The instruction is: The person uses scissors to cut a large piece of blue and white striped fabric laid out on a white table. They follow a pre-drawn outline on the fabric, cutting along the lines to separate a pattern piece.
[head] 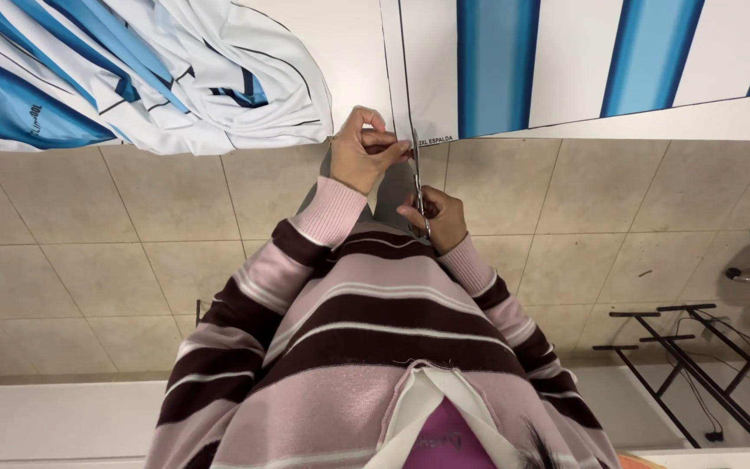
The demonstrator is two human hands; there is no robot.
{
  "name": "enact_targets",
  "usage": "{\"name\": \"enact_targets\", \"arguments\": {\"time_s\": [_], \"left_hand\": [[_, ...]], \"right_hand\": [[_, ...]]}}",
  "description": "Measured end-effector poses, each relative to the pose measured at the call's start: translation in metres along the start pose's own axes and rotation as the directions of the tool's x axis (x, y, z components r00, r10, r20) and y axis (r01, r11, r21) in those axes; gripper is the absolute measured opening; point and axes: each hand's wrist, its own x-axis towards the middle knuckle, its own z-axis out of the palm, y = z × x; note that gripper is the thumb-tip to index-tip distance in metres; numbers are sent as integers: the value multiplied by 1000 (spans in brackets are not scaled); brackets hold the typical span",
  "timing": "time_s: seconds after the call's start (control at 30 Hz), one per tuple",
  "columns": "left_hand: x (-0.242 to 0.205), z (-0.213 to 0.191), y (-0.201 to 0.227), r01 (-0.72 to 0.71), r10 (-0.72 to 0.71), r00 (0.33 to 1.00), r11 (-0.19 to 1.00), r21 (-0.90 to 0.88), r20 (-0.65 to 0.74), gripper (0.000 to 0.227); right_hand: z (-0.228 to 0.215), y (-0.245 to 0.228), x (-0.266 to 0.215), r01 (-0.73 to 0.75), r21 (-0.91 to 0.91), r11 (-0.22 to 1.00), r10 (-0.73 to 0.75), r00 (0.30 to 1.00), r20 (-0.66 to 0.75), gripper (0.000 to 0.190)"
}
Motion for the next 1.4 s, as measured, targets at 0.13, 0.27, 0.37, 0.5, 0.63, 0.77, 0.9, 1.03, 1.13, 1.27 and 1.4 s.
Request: {"name": "enact_targets", "arguments": {"time_s": [0.13,0.27,0.37,0.5,0.63,0.77,0.9,1.03,1.13,1.27,1.4], "left_hand": [[1,0,-4,4,-3,1000,998,-58,19,35],[1,0,-3,-1,2,1000,999,-32,27,36],[1,0,-3,0,1,1000,999,-33,30,36],[1,-2,-8,1,2,999,998,-69,36,37],[0,-2,-8,5,-4,1000,999,-41,25,37],[-1,-2,-7,-40,40,999,999,9,15,37],[-4,0,-4,-74,74,997,993,91,7,37],[-3,-1,-4,-83,83,997,992,96,4,36],[-3,-1,-3,-77,77,997,994,73,0,35],[-3,-1,-3,-73,75,997,992,105,-12,35],[-4,-2,-3,-115,116,993,982,148,4,35]], "right_hand": [[2,-3,-3,-22,-79,997,19,999,-38,24],[3,-5,-4,-15,-123,992,11,999,-37,26],[3,-7,-4,-1,-187,982,-5,1000,-30,27],[3,2,-5,16,-197,980,-21,999,-25,26],[1,2,-6,44,-243,969,-49,999,-15,29],[-1,6,-2,54,-284,957,-56,998,4,29],[-3,10,6,-108,-28,994,109,993,37,30],[-4,1,17,-96,-53,994,98,995,35,32],[-2,-14,20,-42,-200,979,49,998,30,33],[-1,-13,21,-30,-255,966,33,999,7,36],[-2,-10,20,-26,-282,959,26,1000,-6,38]]}}
